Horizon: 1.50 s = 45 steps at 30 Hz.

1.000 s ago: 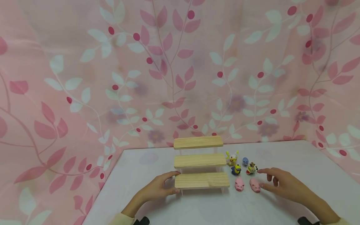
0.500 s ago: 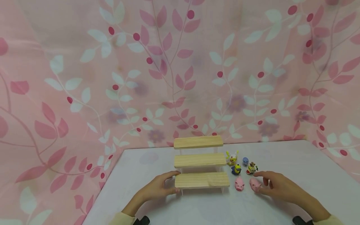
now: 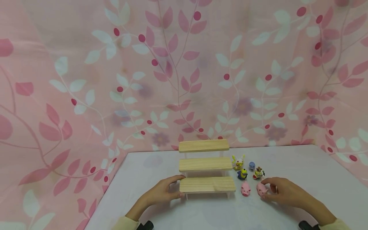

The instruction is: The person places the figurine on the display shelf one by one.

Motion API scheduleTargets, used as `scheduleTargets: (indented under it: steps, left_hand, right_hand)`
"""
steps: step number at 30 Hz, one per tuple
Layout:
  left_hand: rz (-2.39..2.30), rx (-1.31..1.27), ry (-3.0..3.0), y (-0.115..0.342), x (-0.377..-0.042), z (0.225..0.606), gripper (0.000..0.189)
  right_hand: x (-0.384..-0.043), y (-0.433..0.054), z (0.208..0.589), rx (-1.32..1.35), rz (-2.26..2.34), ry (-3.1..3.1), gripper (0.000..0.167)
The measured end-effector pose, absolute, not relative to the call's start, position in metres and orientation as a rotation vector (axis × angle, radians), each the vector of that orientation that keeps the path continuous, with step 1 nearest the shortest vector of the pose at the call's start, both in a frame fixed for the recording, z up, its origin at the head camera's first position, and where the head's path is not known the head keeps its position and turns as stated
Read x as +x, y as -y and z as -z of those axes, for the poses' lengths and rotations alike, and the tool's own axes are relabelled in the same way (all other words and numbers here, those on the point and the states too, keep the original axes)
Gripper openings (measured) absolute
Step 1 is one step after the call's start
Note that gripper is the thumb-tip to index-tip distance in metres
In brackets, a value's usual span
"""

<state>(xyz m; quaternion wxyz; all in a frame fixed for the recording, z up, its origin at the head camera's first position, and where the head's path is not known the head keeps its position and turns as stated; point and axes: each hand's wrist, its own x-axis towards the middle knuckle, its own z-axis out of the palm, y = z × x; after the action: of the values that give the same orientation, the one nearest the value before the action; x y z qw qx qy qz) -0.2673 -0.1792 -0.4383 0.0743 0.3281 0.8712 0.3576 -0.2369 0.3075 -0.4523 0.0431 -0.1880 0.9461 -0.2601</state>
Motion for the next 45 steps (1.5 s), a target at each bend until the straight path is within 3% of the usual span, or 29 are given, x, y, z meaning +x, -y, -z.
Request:
scheduleTargets:
  steps: [13,34,45]
  left_hand:
    - [-1.059,0.997,-2.615,0.181,-0.265,0.437,0.066]
    - [-1.076,0.997,-2.588,0.182,-0.265,0.44,0.068]
    - [-1.067,0.991,-2.597,0.18,-0.267,0.437,0.065]
  right_hand:
    - [-0.229,-0.305,0.442,-0.508,0.746,-2.956,0.052]
    - [-0.223,-0.249,0.39,-0.862,0.722,-3.139,0.049]
    - [-0.228,-0.209,0.386,-0.994,0.771,-3.108,0.044]
